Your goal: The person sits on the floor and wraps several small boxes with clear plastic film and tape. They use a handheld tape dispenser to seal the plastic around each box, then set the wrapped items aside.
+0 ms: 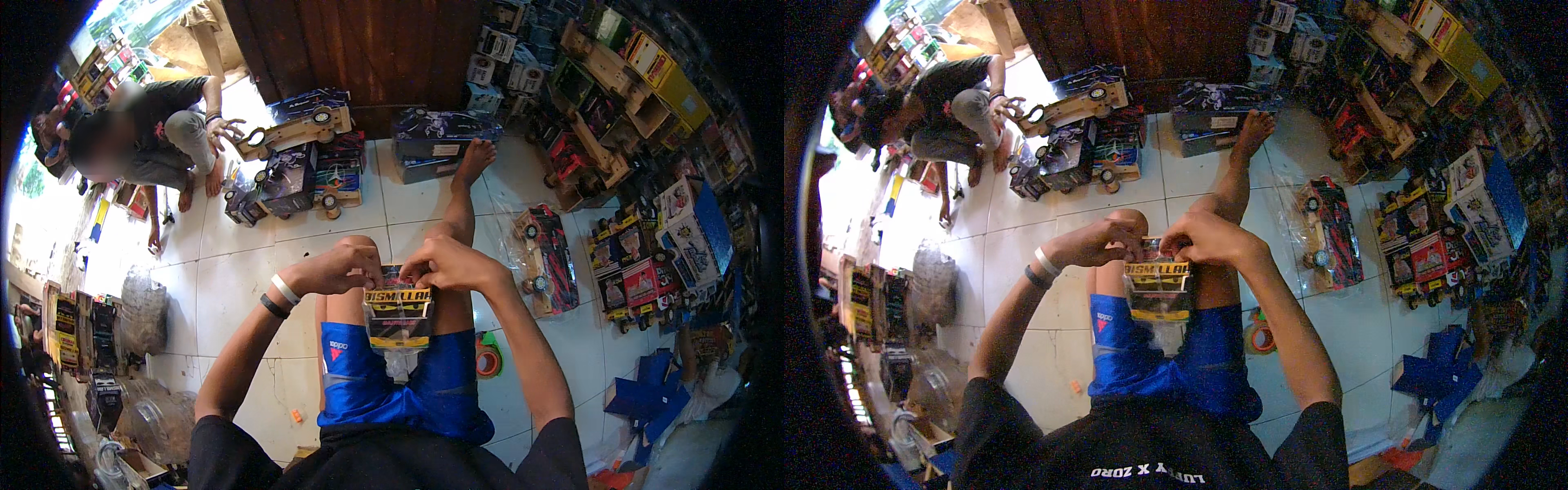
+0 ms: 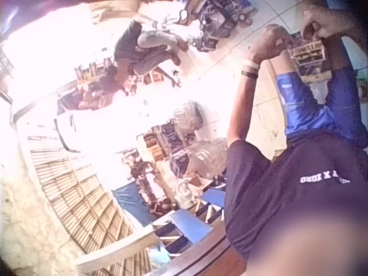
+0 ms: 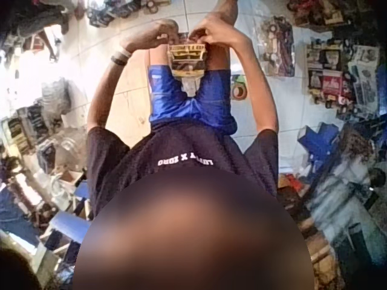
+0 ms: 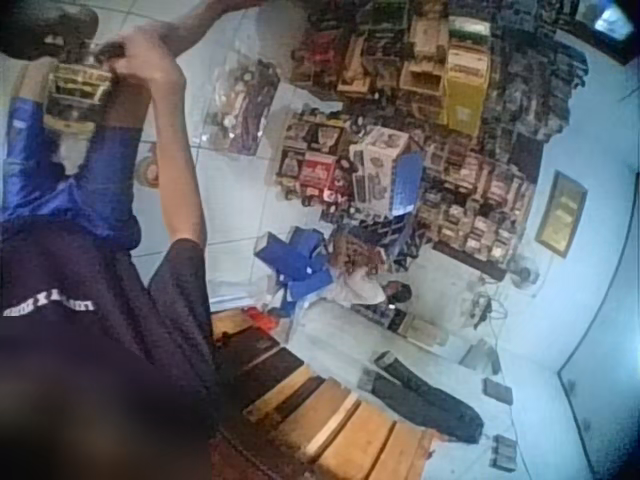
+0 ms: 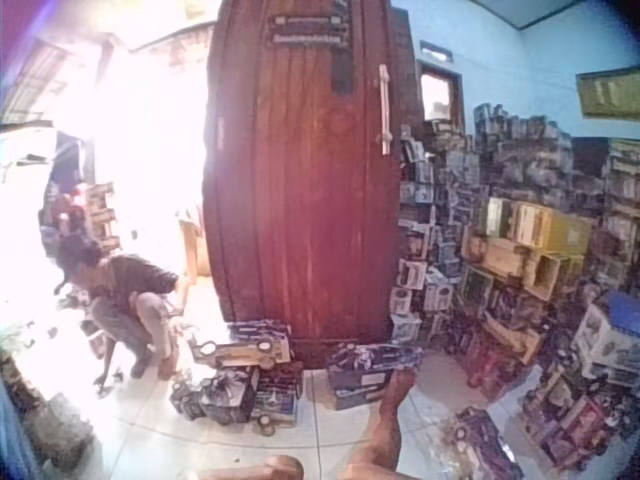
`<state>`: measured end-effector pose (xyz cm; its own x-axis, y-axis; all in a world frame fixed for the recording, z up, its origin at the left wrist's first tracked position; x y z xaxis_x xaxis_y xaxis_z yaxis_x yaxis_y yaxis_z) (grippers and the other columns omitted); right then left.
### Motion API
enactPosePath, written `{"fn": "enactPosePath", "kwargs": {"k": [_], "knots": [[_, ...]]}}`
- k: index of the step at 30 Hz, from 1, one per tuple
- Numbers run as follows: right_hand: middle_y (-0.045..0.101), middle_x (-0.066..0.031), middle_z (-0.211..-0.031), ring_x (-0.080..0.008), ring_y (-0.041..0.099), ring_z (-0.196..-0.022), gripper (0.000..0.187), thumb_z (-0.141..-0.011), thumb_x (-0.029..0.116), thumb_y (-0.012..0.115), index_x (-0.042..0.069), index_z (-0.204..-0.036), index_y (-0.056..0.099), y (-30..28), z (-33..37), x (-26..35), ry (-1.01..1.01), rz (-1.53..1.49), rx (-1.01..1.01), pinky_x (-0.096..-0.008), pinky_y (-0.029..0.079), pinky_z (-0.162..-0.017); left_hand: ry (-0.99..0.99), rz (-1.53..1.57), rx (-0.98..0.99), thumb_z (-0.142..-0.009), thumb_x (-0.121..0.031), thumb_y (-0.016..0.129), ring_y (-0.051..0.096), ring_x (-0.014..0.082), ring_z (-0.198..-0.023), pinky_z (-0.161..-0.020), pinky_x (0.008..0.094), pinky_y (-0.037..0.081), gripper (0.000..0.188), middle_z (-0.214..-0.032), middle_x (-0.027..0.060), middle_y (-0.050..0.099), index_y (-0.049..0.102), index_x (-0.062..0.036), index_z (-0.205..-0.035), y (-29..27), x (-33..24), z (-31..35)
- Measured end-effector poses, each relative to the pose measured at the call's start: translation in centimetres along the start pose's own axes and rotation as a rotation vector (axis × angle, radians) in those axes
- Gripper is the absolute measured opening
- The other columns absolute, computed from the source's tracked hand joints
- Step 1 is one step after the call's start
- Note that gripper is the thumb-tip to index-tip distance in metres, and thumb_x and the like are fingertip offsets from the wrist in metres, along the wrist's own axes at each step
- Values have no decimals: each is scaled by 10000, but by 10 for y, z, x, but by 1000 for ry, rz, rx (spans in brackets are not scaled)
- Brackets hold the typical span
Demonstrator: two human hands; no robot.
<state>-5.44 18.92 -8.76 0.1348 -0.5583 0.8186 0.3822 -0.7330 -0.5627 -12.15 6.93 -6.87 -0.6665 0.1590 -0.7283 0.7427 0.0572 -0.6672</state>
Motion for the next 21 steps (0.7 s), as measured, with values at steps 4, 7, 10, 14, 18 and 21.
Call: {"fn": "enactPosePath", "kwargs": {"k": [4,7,10,14,18,21], "knots": [[737,-149,-940,-344,693,-947,255,-799,-46,745,25,-1043,733,5,-4,14,-111,282,0,-458,554,-864,72,-171,34,-900,-67,691,632,340,-1000,-935,457,497,85,-962,116,684,710,-31,-975,7,-4,1],[716,-122,-998,-355,666,-988,147,-879,-3,719,37,-1019,710,-7,6,24,-151,444,-202,-475,536,-882,37,-327,-8,-949,-66,645,635,353,-1017,-929,466,496,64,-995,142,677,684,-23,-977,5,-3,-1],[679,-130,-1073,-347,648,-1059,128,-957,42,682,21,-1080,707,-30,21,32,-159,378,-503,-450,524,-924,-257,-38,-219,-1001,-89,606,636,352,-1027,-914,453,498,86,-1032,161,669,661,-37,-960,-11,17,6],[708,-150,-1102,-337,666,-1130,261,-960,106,733,12,-1203,724,-40,23,22,4,188,-551,-403,527,-975,-27,-267,-196,-978,-217,715,663,360,-892,-847,480,520,218,-902,138,691,721,-53,-1121,3,-9,-1],[761,-157,-1099,-272,720,-1039,446,-894,150,829,24,-1301,699,-17,14,31,-61,153,-254,-377,548,-938,24,-13,-14,-946,-213,746,667,389,-902,-794,496,502,249,-920,161,695,708,-46,-1127,25,-6,-15],[784,-139,-1017,-225,742,-932,473,-880,114,840,22,-1316,681,-13,12,16,48,-52,-213,-358,557,-874,-215,-224,-47,-959,-123,681,672,430,-894,-758,504,508,159,-933,184,706,660,-39,-1092,17,19,-16]]}}
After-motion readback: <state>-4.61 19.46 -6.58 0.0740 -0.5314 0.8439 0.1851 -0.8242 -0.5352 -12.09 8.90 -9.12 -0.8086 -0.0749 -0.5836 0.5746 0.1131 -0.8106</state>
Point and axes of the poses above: each hand's wrist, its own z-axis away from the middle knuckle, its own y-axis out of the palm, x = y × z, the point moved 9 cm from there along -z, towards the middle knuckle
